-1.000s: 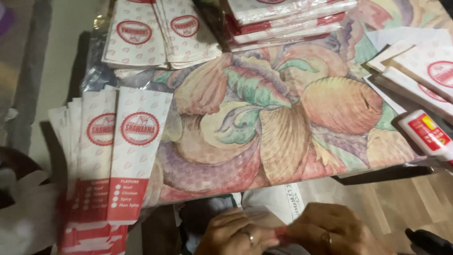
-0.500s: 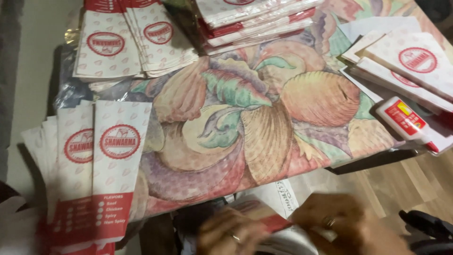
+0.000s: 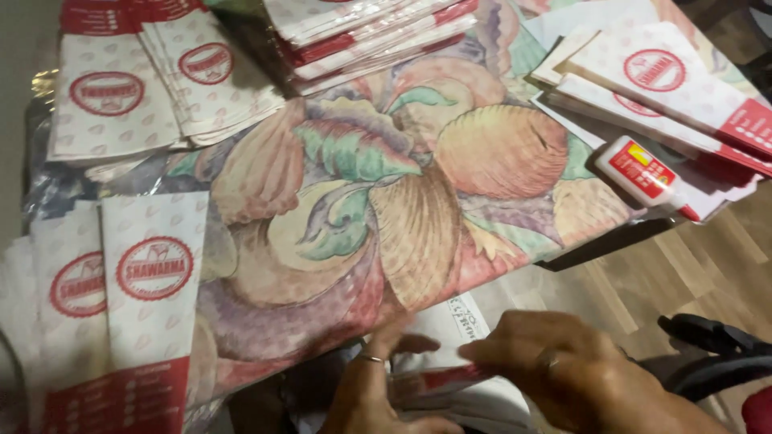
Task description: The person folds printed paper wrappers, aligns them in a row, applies glue to the edges, and presses them together to form sealed packs. The person handles stacks of wrappers and a glue bottle on a table with a floral tablecloth.
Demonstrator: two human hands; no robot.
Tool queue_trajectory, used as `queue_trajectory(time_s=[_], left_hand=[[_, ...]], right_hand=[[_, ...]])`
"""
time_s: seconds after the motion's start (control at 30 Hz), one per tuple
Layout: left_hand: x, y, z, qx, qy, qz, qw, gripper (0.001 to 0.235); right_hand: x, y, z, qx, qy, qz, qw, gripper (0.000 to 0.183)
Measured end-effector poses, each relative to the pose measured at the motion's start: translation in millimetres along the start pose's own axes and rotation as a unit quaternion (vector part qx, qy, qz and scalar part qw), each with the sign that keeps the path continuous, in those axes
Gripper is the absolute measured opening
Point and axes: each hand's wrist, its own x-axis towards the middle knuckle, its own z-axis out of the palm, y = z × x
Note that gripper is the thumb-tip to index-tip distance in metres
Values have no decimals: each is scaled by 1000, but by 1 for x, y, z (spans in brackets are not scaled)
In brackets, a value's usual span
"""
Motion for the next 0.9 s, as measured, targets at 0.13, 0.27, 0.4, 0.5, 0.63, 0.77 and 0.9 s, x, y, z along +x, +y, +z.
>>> queue_trajectory(time_s=[0.13, 0.27, 0.4, 0.5, 0.63, 0.77, 0.9], left_hand=[[8, -6, -4, 285, 29, 185, 940, 27], [22, 45, -2, 483, 158, 291, 811, 40], [27, 70, -9, 615, 170, 260, 725, 17], [34, 64, -21, 689, 108, 244, 674, 33], [39, 54, -50, 764, 3, 43, 644, 50], [35, 45, -85, 756, 70, 73, 647, 29], [42, 52, -85, 723, 64, 85, 683, 12]], right_hand=[[1, 0, -13, 44, 128, 22, 991, 13], [-8, 10, -20, -55, 106, 77, 990, 11], [12, 24, -6, -57, 178, -89, 978, 31], [30, 43, 5, -54, 196, -146, 968, 20], [25, 96, 28, -28, 188, -107, 976, 19], [15, 125, 42, -38, 143, -48, 988, 38], [24, 120, 44, -40, 158, -108, 981, 32]])
